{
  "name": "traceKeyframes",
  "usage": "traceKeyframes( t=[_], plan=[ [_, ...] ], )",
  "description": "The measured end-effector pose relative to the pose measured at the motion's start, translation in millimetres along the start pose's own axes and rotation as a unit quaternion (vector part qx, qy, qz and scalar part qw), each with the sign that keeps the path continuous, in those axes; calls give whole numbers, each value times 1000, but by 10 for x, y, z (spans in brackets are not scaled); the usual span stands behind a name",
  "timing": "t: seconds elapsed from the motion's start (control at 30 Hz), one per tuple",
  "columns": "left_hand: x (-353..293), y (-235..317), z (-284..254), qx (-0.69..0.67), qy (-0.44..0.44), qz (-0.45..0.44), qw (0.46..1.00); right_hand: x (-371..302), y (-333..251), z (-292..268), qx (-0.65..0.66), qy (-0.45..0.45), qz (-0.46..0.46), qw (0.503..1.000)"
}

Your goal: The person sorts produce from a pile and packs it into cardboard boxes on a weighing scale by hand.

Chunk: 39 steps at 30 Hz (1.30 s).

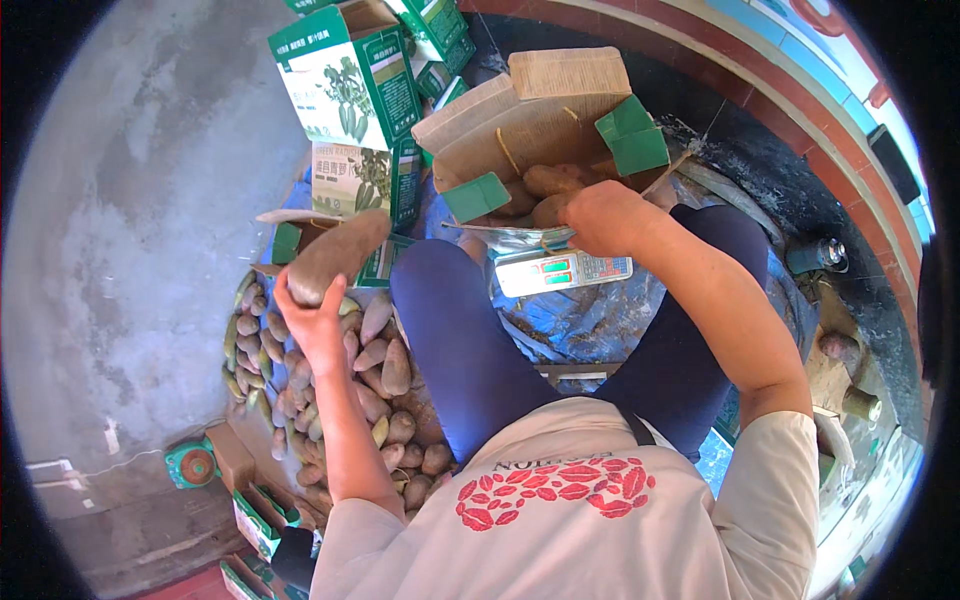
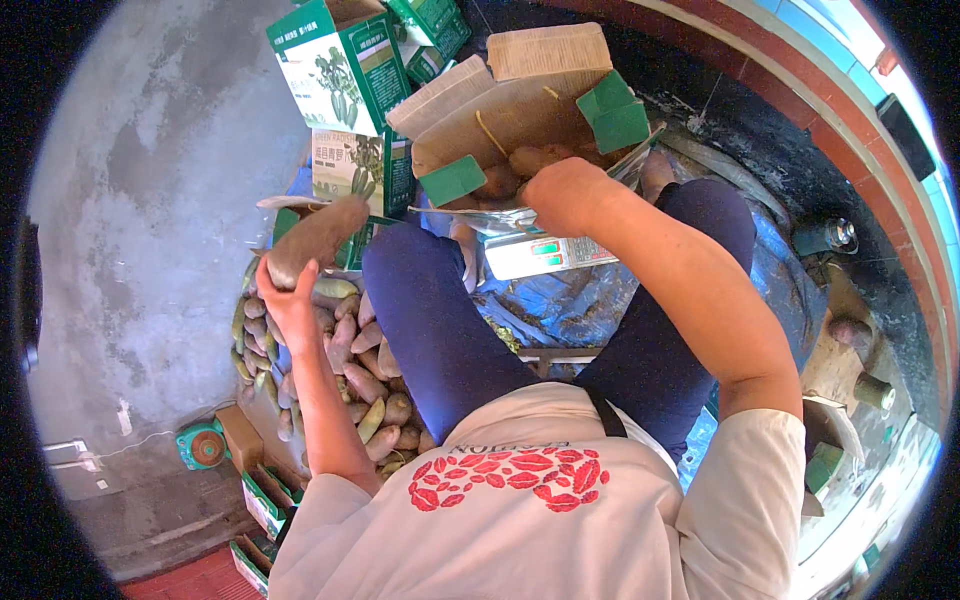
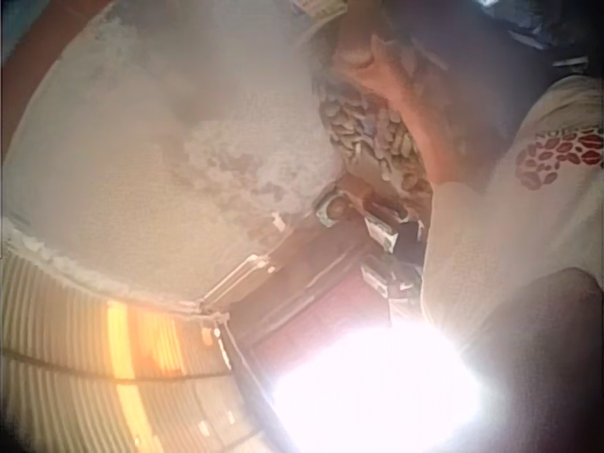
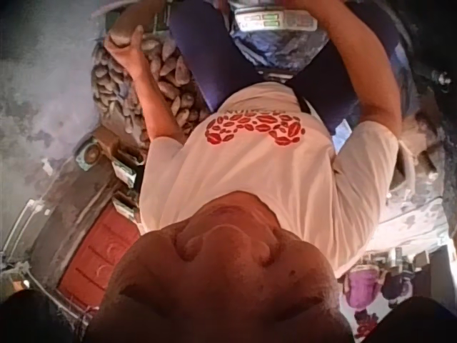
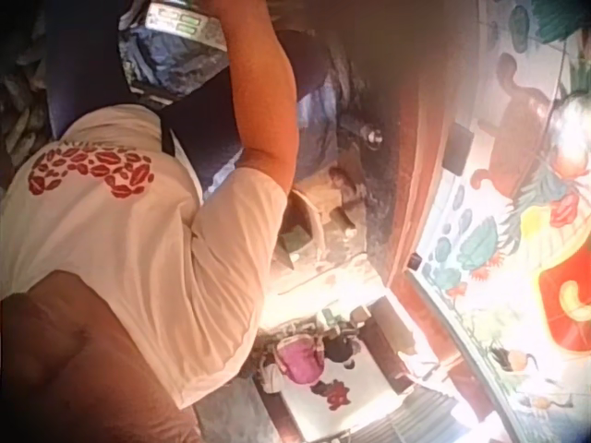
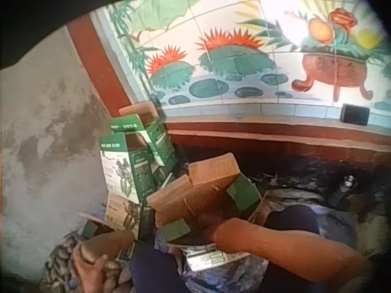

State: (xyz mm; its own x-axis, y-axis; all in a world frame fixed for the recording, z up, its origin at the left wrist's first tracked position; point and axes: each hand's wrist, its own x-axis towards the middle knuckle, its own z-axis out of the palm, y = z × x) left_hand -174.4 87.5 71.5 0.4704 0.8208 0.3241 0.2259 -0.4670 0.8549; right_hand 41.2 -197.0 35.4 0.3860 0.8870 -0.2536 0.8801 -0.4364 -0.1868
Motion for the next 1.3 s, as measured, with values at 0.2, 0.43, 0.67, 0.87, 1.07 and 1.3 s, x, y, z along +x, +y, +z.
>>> traceKeyframes(
  t=[0.2, 0.43, 0.67, 0.87, 1.07, 1.3],
  plan=[
    [124, 641, 783, -87, -193, 86, 974, 9, 17, 22, 4, -6, 10, 1000],
    [19, 940, 1660, 143, -287, 315, 893, 3, -21, -55, 25, -34, 21, 999],
    [-68, 934, 2058, 409, -388, 297, 771, 23, 19, -3, 39, -18, 20, 999],
    [20, 807, 1814, 267, -333, 312, 849, 92, 60, 80, 45, 26, 9, 999],
    [70, 467, 1464, 99, -216, 280, 930, 72, 70, 3, 33, 19, 25, 999],
    [141, 247, 1169, 78, -150, 254, 952, -14, 163, -103, 108, 55, 32, 992]
  ],
)
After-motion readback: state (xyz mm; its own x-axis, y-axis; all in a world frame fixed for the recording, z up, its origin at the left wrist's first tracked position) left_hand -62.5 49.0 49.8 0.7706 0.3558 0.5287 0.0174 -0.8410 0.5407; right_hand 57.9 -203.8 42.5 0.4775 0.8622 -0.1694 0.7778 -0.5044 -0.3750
